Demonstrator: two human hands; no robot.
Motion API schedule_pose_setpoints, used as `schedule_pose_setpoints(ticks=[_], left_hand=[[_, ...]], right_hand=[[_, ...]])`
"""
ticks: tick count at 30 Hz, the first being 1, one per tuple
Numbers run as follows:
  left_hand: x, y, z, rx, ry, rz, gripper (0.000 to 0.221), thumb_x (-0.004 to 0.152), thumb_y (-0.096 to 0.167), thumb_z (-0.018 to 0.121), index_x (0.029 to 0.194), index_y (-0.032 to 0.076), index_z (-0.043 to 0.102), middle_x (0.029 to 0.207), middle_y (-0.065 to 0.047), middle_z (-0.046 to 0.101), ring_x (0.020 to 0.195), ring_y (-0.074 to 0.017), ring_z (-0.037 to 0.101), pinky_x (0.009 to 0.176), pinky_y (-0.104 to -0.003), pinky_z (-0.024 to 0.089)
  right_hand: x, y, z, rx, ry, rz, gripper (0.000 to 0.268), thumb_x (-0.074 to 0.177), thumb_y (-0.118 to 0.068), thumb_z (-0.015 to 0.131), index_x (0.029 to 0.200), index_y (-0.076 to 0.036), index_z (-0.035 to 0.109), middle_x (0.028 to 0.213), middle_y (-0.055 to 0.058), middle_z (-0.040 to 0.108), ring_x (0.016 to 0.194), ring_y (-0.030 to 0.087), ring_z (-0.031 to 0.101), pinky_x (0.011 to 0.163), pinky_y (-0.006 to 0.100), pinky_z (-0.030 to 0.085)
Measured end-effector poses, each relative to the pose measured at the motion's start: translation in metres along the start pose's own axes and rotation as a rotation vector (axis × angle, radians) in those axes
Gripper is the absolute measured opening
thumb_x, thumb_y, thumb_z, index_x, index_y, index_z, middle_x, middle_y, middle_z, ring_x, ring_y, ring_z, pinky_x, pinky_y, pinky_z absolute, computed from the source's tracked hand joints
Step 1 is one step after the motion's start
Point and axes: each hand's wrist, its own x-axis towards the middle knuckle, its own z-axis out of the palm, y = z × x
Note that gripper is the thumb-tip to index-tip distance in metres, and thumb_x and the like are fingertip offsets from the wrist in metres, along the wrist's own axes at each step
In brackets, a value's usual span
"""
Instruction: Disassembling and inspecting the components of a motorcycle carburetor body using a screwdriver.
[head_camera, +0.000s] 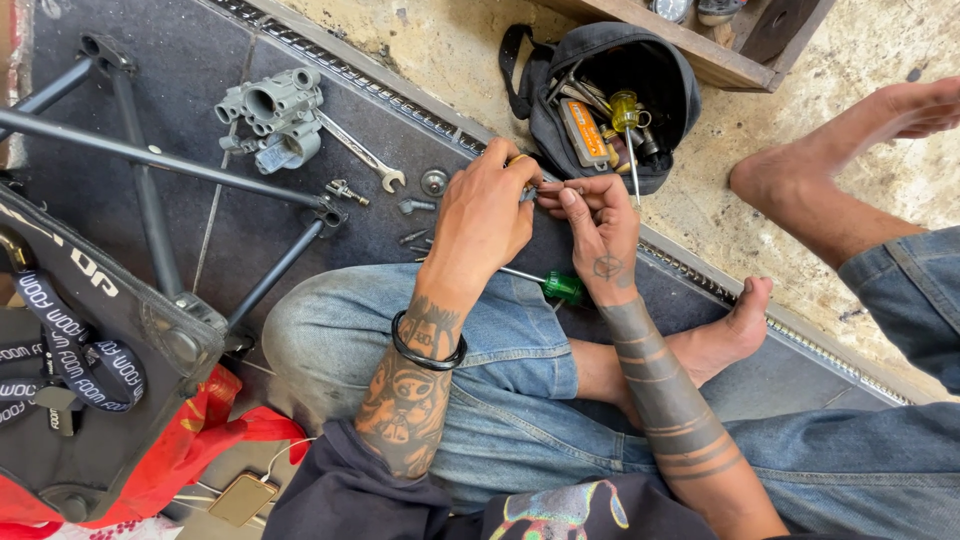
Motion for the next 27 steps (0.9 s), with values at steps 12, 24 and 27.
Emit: schedule_pose_setpoints(ticks=[12, 24, 27], left_hand=[[0.0, -0.001, 0.001, 0.003, 0.018, 0.023, 0.02, 0.079, 0.007, 0.075, 0.098, 0.011, 0.069, 0.108, -0.008, 0.055, 0.097, -0.0437, 0.068, 0.076, -0.053, 0.052], [0.001, 0.0, 0.003, 0.029, 0.041, 0.026, 0.02, 0.078, 0.007, 0.075, 0.096, 0.011, 0.069, 0.107, -0.008, 0.054, 0.094, -0.0427, 0.068, 0.074, -0.052, 0.051], [0.001, 0.002, 0.003, 0.042, 0.048, 0.024, 0.018, 0.079, 0.008, 0.075, 0.095, 0.011, 0.068, 0.106, -0.007, 0.053, 0.093, -0.0429, 0.068, 0.073, -0.052, 0.051]], right_hand=[[0.0, 0.001, 0.001, -0.005, 0.007, -0.012, 0.015, 0.108, -0.005, 0.06, 0.115, 0.008, 0.056, 0.105, 0.027, 0.075, 0.095, 0.029, 0.077, 0.079, 0.034, 0.063], [0.004, -0.036, 0.008, -0.338, -0.039, -0.128, 0.011, 0.11, -0.005, 0.06, 0.11, 0.006, 0.061, 0.097, 0.024, 0.077, 0.087, 0.035, 0.078, 0.069, 0.043, 0.063], [0.005, -0.044, 0.007, -0.414, -0.048, -0.132, 0.013, 0.109, -0.009, 0.063, 0.109, 0.004, 0.063, 0.096, 0.022, 0.078, 0.085, 0.033, 0.078, 0.068, 0.042, 0.062]])
